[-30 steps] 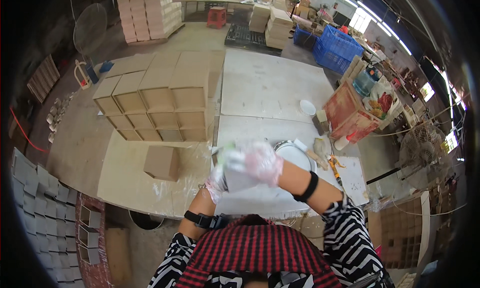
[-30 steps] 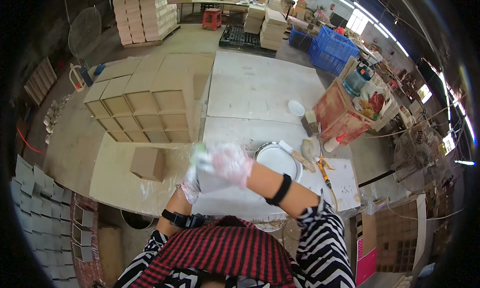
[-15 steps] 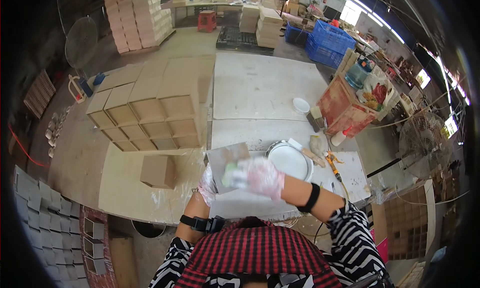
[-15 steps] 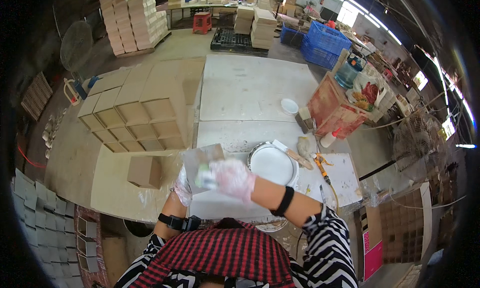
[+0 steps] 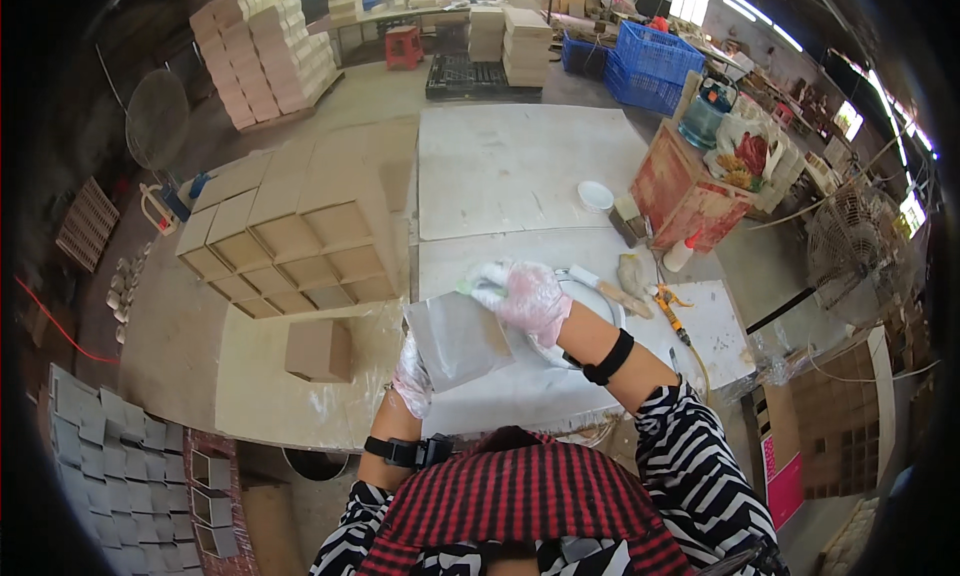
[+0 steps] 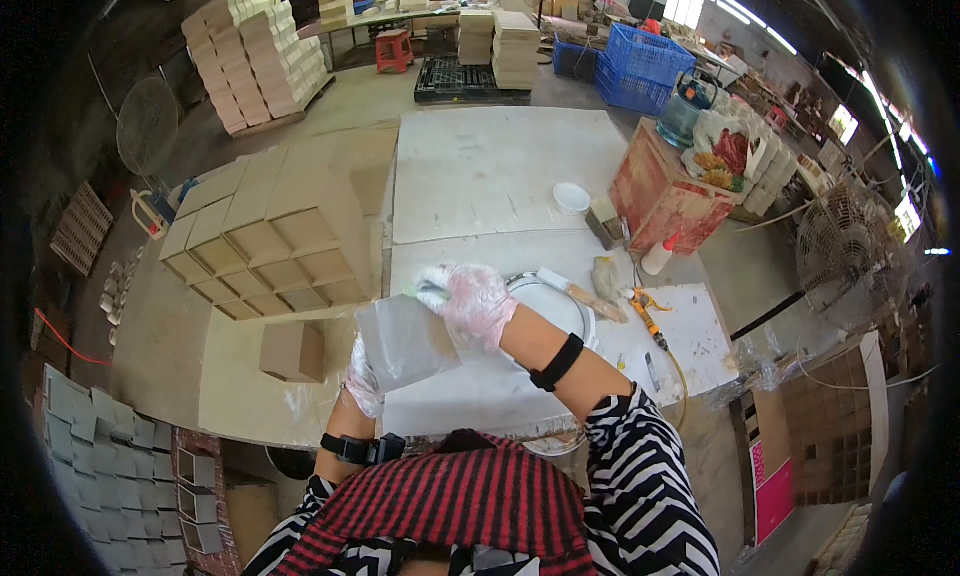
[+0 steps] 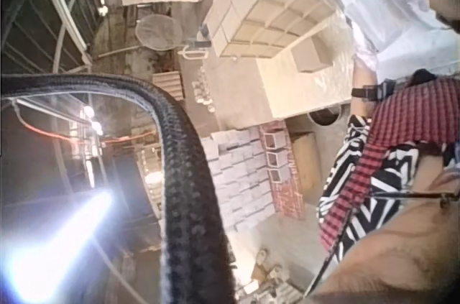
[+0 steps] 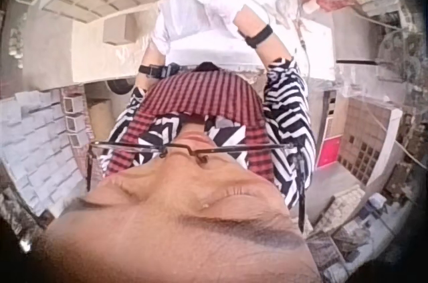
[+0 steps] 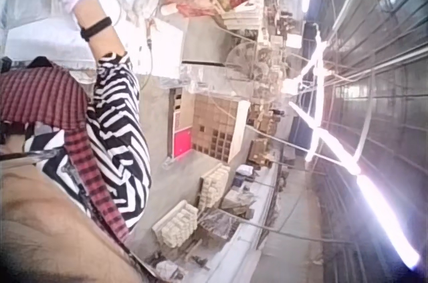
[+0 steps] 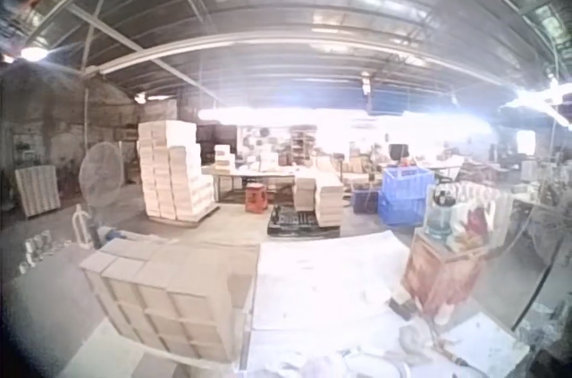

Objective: The person applies a white substance from a bucket to the inner surfaces and edges of several wooden boxes using a small roller and then places the boxes on a nearby table.

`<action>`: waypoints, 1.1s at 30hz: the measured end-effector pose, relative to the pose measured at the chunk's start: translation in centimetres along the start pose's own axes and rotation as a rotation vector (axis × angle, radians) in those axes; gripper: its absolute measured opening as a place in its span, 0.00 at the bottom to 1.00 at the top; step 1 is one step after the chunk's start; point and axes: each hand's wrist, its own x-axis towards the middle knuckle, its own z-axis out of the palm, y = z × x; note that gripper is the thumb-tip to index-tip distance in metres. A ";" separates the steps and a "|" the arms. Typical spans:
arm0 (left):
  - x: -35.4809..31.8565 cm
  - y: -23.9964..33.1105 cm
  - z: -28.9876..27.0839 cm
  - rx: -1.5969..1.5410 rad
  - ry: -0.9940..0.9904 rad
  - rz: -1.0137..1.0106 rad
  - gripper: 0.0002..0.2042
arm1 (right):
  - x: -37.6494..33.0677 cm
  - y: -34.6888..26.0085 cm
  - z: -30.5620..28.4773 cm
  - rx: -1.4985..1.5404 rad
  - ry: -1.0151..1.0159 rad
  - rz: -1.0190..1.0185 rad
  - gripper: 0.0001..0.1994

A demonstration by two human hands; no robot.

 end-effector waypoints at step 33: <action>1.1 -3.5 2.7 -0.052 0.064 0.095 0.21 | -9.7 3.9 -1.0 -0.209 0.019 -0.596 0.11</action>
